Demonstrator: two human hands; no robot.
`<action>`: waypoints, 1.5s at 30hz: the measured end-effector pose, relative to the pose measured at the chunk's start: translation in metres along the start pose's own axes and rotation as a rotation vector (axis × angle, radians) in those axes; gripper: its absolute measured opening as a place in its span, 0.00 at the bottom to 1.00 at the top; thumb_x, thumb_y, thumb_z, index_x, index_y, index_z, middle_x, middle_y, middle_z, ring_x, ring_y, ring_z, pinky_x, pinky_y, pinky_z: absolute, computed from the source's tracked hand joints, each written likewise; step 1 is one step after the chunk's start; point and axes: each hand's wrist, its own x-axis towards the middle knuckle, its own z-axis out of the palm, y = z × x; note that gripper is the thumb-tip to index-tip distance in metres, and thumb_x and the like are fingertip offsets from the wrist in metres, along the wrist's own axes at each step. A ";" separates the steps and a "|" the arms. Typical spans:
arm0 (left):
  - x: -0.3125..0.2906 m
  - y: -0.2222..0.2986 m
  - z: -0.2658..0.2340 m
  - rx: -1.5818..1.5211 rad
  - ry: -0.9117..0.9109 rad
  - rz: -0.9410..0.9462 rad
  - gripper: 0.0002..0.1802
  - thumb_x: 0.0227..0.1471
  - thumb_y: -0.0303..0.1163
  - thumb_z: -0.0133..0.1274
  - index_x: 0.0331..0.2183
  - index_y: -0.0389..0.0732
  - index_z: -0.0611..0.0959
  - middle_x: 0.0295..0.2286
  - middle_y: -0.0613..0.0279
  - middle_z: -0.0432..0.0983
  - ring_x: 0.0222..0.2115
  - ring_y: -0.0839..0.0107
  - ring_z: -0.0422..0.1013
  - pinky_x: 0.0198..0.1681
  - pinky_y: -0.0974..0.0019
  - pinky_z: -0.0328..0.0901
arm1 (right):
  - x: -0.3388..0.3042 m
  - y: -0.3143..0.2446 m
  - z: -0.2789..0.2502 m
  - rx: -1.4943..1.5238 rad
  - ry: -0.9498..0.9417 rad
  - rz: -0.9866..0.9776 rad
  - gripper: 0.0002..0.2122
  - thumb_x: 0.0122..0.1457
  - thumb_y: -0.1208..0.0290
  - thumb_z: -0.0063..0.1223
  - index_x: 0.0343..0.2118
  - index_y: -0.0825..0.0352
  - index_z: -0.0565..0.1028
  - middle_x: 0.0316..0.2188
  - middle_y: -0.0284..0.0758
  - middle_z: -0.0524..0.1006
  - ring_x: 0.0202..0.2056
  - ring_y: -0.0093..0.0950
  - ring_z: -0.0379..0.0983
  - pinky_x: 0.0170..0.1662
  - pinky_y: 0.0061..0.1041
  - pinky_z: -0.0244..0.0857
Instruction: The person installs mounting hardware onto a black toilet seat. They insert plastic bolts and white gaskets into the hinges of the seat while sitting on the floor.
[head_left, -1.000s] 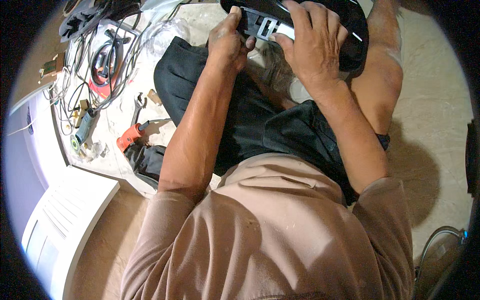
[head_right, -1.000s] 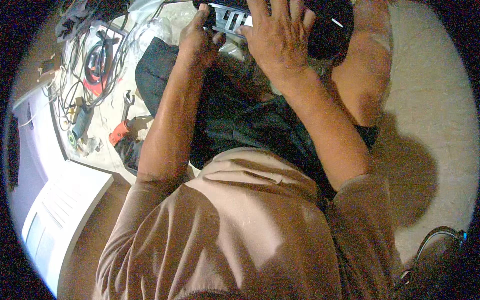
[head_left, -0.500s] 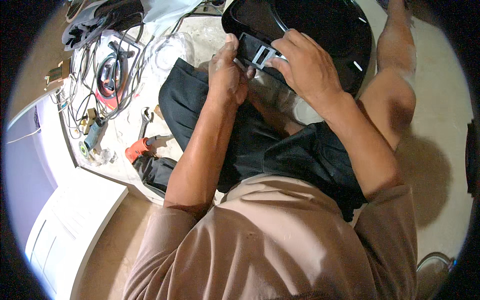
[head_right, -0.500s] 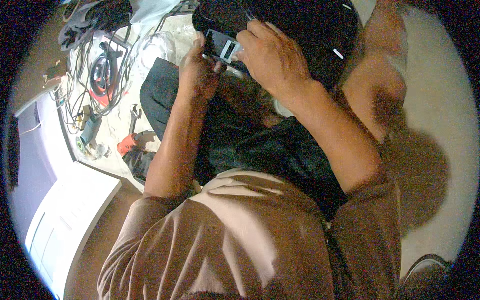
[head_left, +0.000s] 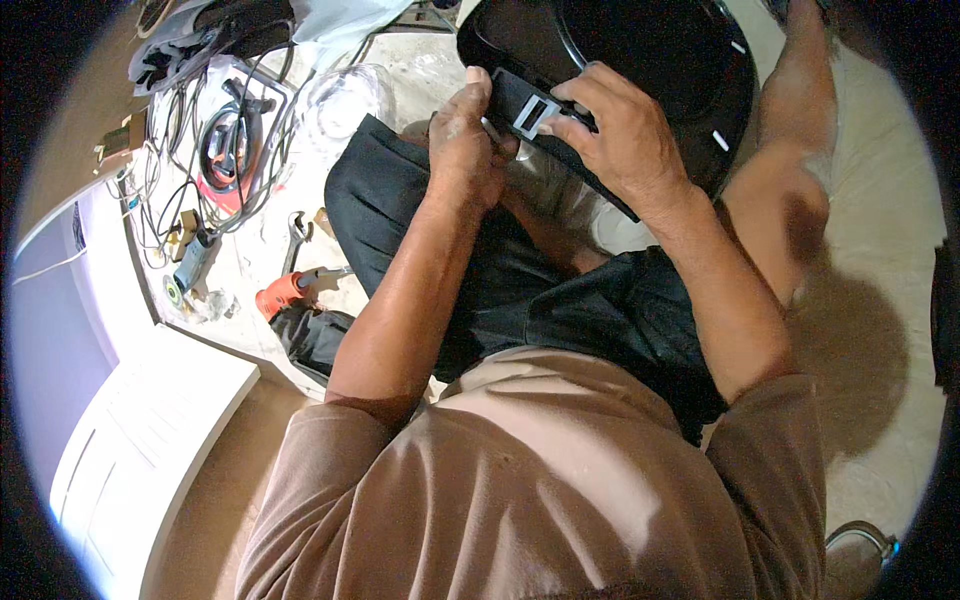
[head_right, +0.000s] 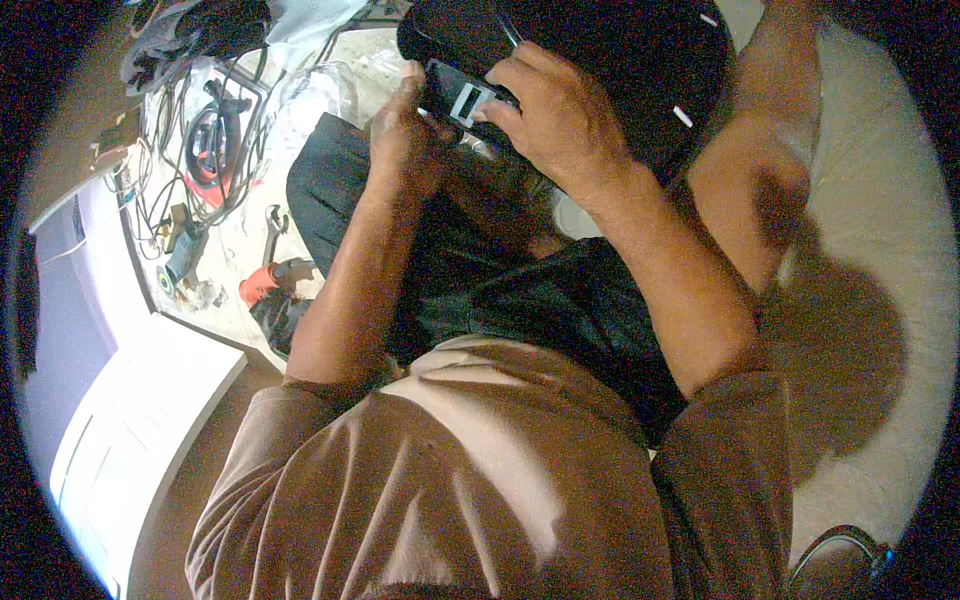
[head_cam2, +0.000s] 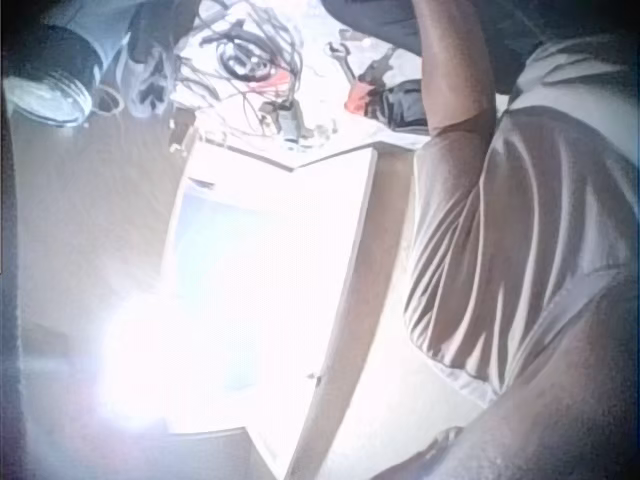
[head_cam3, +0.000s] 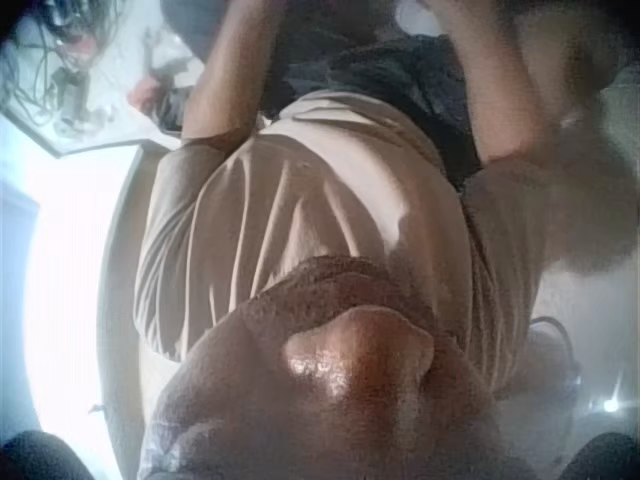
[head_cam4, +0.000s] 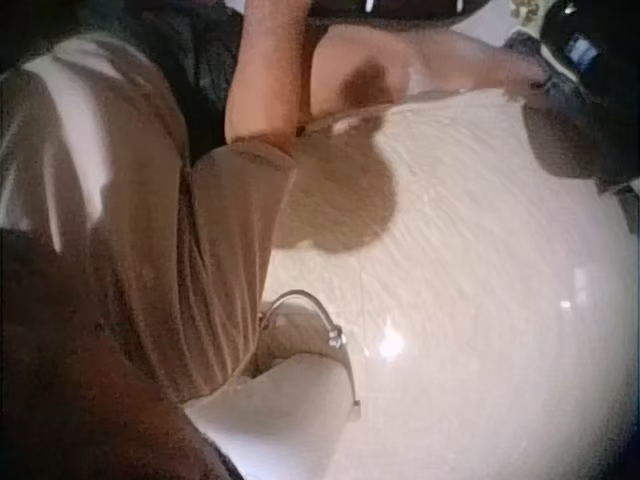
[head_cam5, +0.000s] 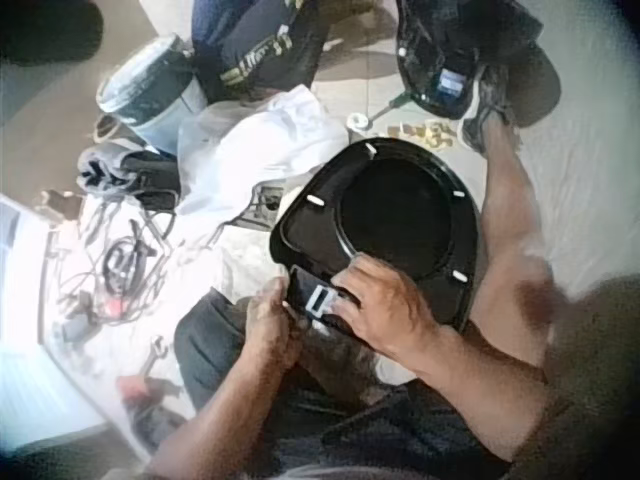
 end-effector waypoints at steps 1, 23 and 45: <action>-0.002 0.000 0.000 -0.014 0.003 0.004 0.17 0.65 0.48 0.51 0.32 0.45 0.78 0.22 0.71 0.69 0.17 0.78 0.63 0.19 0.73 0.55 | 0.000 -0.001 0.001 -0.009 0.003 -0.017 0.14 0.52 0.66 0.66 0.39 0.67 0.80 0.35 0.41 0.77 0.40 0.46 0.77 0.43 0.41 0.73; 0.008 -0.021 -0.008 -0.007 0.014 0.092 0.17 0.65 0.41 0.54 0.28 0.45 0.71 0.19 0.72 0.62 0.13 0.79 0.56 0.15 0.70 0.52 | 0.009 -0.003 0.002 -0.242 -0.269 -0.328 0.11 0.58 0.76 0.48 0.42 0.60 0.78 0.42 0.47 0.69 0.45 0.48 0.75 0.44 0.46 0.72; 0.019 -0.029 -0.014 0.007 -0.039 0.223 0.16 0.64 0.43 0.57 0.29 0.42 0.77 0.18 0.70 0.68 0.14 0.79 0.60 0.17 0.71 0.54 | 0.024 -0.007 -0.004 -0.340 -0.290 -0.563 0.10 0.53 0.77 0.53 0.39 0.63 0.77 0.45 0.39 0.70 0.49 0.40 0.70 0.45 0.37 0.74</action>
